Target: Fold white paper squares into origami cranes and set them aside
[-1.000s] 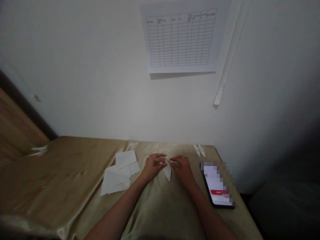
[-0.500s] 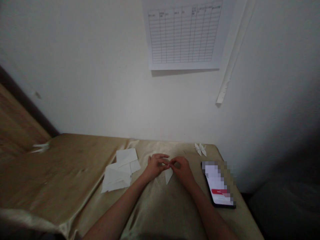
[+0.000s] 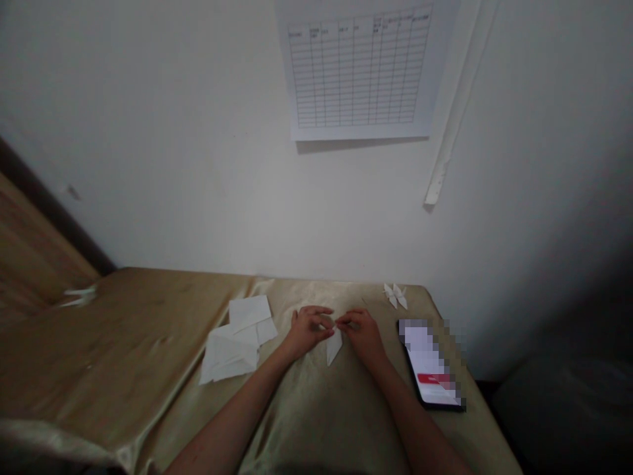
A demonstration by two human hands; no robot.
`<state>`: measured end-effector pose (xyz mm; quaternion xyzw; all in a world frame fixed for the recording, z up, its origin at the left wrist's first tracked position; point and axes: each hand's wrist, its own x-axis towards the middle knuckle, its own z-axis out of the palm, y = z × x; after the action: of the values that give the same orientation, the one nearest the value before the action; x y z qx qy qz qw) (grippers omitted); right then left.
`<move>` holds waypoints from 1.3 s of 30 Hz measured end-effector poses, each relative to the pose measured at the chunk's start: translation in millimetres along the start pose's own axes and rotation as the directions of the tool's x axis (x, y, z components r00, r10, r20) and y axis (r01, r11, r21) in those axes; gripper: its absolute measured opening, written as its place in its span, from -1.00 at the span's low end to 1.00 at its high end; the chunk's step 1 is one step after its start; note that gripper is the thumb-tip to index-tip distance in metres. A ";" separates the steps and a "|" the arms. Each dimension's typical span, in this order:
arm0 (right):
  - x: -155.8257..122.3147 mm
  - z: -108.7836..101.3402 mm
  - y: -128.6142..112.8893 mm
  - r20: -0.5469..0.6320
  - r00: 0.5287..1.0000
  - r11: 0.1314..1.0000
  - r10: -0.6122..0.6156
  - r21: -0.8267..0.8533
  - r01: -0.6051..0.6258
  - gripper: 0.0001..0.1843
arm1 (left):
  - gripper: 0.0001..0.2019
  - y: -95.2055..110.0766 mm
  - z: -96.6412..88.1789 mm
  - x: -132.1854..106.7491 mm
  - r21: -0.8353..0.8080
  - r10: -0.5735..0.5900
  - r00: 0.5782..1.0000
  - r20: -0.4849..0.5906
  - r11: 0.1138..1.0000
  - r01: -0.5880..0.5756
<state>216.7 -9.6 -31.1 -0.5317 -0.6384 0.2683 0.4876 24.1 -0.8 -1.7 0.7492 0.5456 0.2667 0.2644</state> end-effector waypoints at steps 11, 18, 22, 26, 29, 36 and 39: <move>-1.2 0.0 -2.2 0.015 0.997 0.998 -0.069 0.012 0.069 -0.84 | -0.98 -0.4 -0.6 -0.4 0.018 0.000 1.000 0.007 1.000 0.000; -1.7 0.3 -1.6 0.037 0.997 0.998 -0.064 0.031 0.063 -0.82 | -0.92 2.0 -2.2 -0.9 0.000 -0.011 1.000 -0.020 1.000 0.011; -2.2 1.1 -3.3 0.041 0.997 0.998 -0.060 0.018 0.059 -0.82 | -0.93 3.2 -3.5 -1.4 -0.001 -0.006 1.000 -0.022 1.000 0.006; -2.3 1.4 -3.7 0.020 0.997 0.997 -0.070 0.021 0.069 -0.81 | -0.92 3.3 -3.4 -0.9 0.002 -0.018 1.000 -0.011 1.000 0.018; -2.3 1.5 -3.5 0.013 0.996 0.996 -0.083 0.011 0.083 -0.80 | -0.92 3.4 -3.3 -0.8 0.002 -0.022 1.000 -0.002 1.000 0.022; -3.5 2.6 -5.3 0.010 0.996 0.996 -0.094 0.009 0.094 -0.78 | -0.94 2.6 -4.0 -1.2 -0.020 -0.005 1.000 0.002 1.000 0.005; -4.2 3.1 -5.2 0.017 0.997 0.997 -0.078 0.030 0.078 -0.79 | -0.95 1.8 -3.0 -1.3 -0.039 -0.007 1.000 -0.006 0.999 0.007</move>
<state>211.6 -14.5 -29.2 -0.4967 -0.6590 0.2632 0.4998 22.9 -2.2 1.6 0.7411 0.5438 0.2788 0.2782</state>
